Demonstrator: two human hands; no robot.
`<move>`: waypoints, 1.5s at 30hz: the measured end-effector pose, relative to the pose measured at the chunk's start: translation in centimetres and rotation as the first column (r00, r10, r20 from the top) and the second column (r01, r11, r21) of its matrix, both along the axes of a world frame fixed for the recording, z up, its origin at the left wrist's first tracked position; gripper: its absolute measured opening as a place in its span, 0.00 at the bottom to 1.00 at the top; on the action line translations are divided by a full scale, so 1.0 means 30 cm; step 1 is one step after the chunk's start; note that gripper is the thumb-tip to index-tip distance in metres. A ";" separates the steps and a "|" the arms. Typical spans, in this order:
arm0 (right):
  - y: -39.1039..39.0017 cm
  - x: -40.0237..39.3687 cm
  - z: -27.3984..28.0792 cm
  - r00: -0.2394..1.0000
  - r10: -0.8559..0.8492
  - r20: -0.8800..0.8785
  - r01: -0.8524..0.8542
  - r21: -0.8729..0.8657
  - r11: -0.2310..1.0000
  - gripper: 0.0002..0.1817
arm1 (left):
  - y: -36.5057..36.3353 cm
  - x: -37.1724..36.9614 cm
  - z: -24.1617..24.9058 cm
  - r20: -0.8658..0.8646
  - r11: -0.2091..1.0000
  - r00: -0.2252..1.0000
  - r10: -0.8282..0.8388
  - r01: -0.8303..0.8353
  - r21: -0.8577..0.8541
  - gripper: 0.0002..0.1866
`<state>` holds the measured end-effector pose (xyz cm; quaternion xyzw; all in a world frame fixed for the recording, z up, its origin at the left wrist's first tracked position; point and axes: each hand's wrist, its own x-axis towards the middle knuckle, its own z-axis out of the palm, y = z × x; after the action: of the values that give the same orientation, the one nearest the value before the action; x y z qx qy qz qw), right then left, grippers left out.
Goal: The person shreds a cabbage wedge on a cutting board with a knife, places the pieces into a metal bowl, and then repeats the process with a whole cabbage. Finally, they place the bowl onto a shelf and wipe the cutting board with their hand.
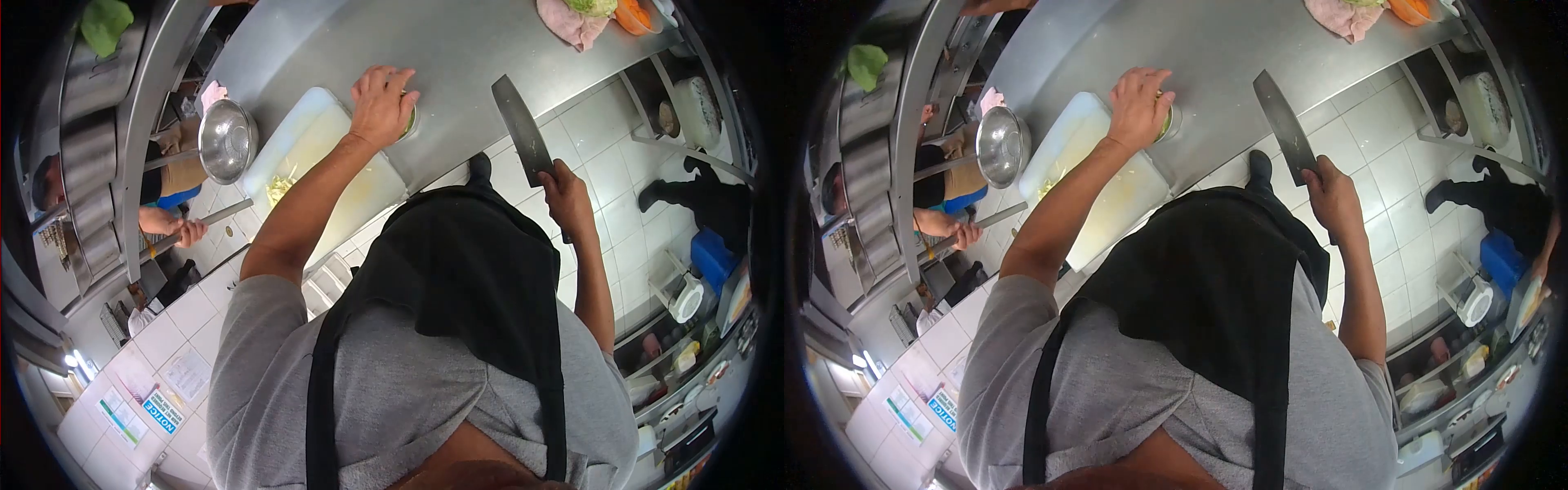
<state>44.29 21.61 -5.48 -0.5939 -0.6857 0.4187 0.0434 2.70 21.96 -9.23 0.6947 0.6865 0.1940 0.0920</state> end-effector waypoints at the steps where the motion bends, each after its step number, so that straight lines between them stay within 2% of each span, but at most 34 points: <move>1: 0.001 0.004 -0.010 1.000 -0.003 0.002 0.003 -0.007 1.000 0.15 | 0.001 0.004 -0.012 -0.079 0.999 0.996 -0.035 0.037 0.026 0.23; 2: 0.007 -0.010 0.014 0.999 -0.036 0.011 0.036 -0.057 0.998 0.15 | 0.002 0.011 -0.019 -0.156 0.996 0.985 -0.068 0.076 0.046 0.26; 5: 0.012 -0.015 0.016 0.997 -0.083 0.008 0.083 -0.126 0.988 0.15 | 0.017 0.020 -0.039 -0.188 0.997 0.981 -0.051 0.039 -0.070 0.27; 10: 0.025 -0.036 -0.010 0.994 -0.105 0.040 0.111 -0.213 0.971 0.15 | 0.057 0.013 -0.048 -0.185 0.994 0.981 -0.054 0.036 -0.099 0.28; 15: 0.020 -0.038 -0.028 0.996 -0.074 -0.048 0.067 -0.129 0.989 0.15 | 0.068 0.013 -0.050 -0.175 0.998 0.984 -0.034 0.023 -0.066 0.30; 18: 0.003 -0.046 -0.021 0.991 -0.074 -0.108 0.069 -0.048 0.996 0.15 | 0.066 0.018 -0.034 -0.131 0.996 0.991 0.002 -0.014 -0.086 0.38; 20: -0.004 -0.053 -0.003 0.977 -0.104 -0.186 0.091 -0.076 0.993 0.14 | 0.047 0.019 0.023 -0.138 0.995 0.988 0.073 -0.082 -0.059 0.41; 22: -0.007 -0.075 0.044 0.971 -0.150 -0.185 0.126 -0.135 0.983 0.13 | 0.002 0.010 0.080 0.138 0.977 0.985 0.107 -0.130 0.169 0.47; 23: -0.022 -0.100 0.079 0.960 -0.180 -0.214 0.152 -0.143 0.978 0.13 | -0.065 -0.019 0.104 0.137 0.970 0.980 0.144 -0.167 0.175 0.47; 25: -0.046 -0.122 0.097 0.961 -0.141 -0.239 0.118 -0.106 0.987 0.14 | -0.182 -0.061 0.141 0.276 0.921 0.946 0.169 -0.251 0.297 0.45; 26: -0.052 -0.130 0.108 0.955 -0.134 -0.263 0.118 -0.077 0.990 0.14 | -0.259 -0.085 0.136 0.286 0.909 0.940 0.187 -0.276 0.312 0.45; 28: -0.073 -0.162 0.133 0.955 -0.104 -0.276 0.098 -0.034 0.995 0.15 | -0.471 -0.172 0.056 0.225 0.846 0.892 0.393 -0.446 0.292 0.44; 30: -0.106 -0.207 0.171 0.947 -0.068 -0.315 0.063 -0.027 0.998 0.14 | -0.704 -0.306 -0.029 0.162 0.794 0.833 0.529 -0.553 0.254 0.45; 32: -0.147 -0.261 0.220 0.948 -0.025 -0.316 0.018 -0.024 1.000 0.13 | -0.924 -0.431 -0.126 0.245 0.621 0.658 0.712 -0.753 0.218 0.47; 33: -0.162 -0.283 0.241 0.947 0.010 -0.321 -0.022 -0.035 0.999 0.13 | -0.989 -0.465 -0.132 0.260 0.613 0.650 0.714 -0.760 0.219 0.47; 35: -0.202 -0.335 0.252 0.951 0.070 -0.300 -0.083 -0.033 0.996 0.12 | -1.094 -0.498 -0.129 0.218 0.405 0.421 0.880 -0.907 0.117 0.52; 36: -0.220 -0.365 0.260 0.950 0.116 -0.291 -0.134 -0.043 0.990 0.12 | -1.104 -0.498 -0.129 0.233 0.395 0.412 0.881 -0.911 0.117 0.52; 38: -0.256 -0.426 0.272 0.960 0.130 -0.250 -0.148 -0.056 0.987 0.13 | -1.079 -0.499 -0.115 0.119 0.510 0.518 0.847 -0.855 0.092 0.59; 39: -0.273 -0.451 0.266 0.961 0.208 -0.182 -0.214 -0.013 0.977 0.13 | -1.054 -0.497 -0.085 0.135 0.507 0.516 0.846 -0.857 0.094 0.59; 41: -0.308 -0.506 0.247 0.941 0.327 -0.088 -0.323 0.063 0.944 0.13 | -1.010 -0.498 -0.041 -0.028 0.673 0.676 0.736 -0.727 0.135 0.61; 42: -0.326 -0.535 0.253 0.942 0.329 -0.072 -0.324 0.072 0.943 0.13 | -1.015 -0.518 -0.047 -0.009 0.671 0.676 0.737 -0.729 0.135 0.61; 44: -0.353 -0.600 0.269 0.855 0.518 0.030 -0.507 0.262 0.821 0.12 | -1.026 -0.578 -0.064 -0.129 0.821 0.812 0.569 -0.569 0.045 0.54; 45: -0.367 -0.631 0.272 0.846 0.528 0.070 -0.528 0.247 0.813 0.12 | -1.037 -0.583 -0.073 -0.114 0.821 0.813 0.571 -0.569 0.052 0.54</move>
<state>25.37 10.59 2.67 -0.3691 -0.8717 0.3223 0.0029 -14.79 -9.16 -11.42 0.4689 0.8657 0.1743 -0.0185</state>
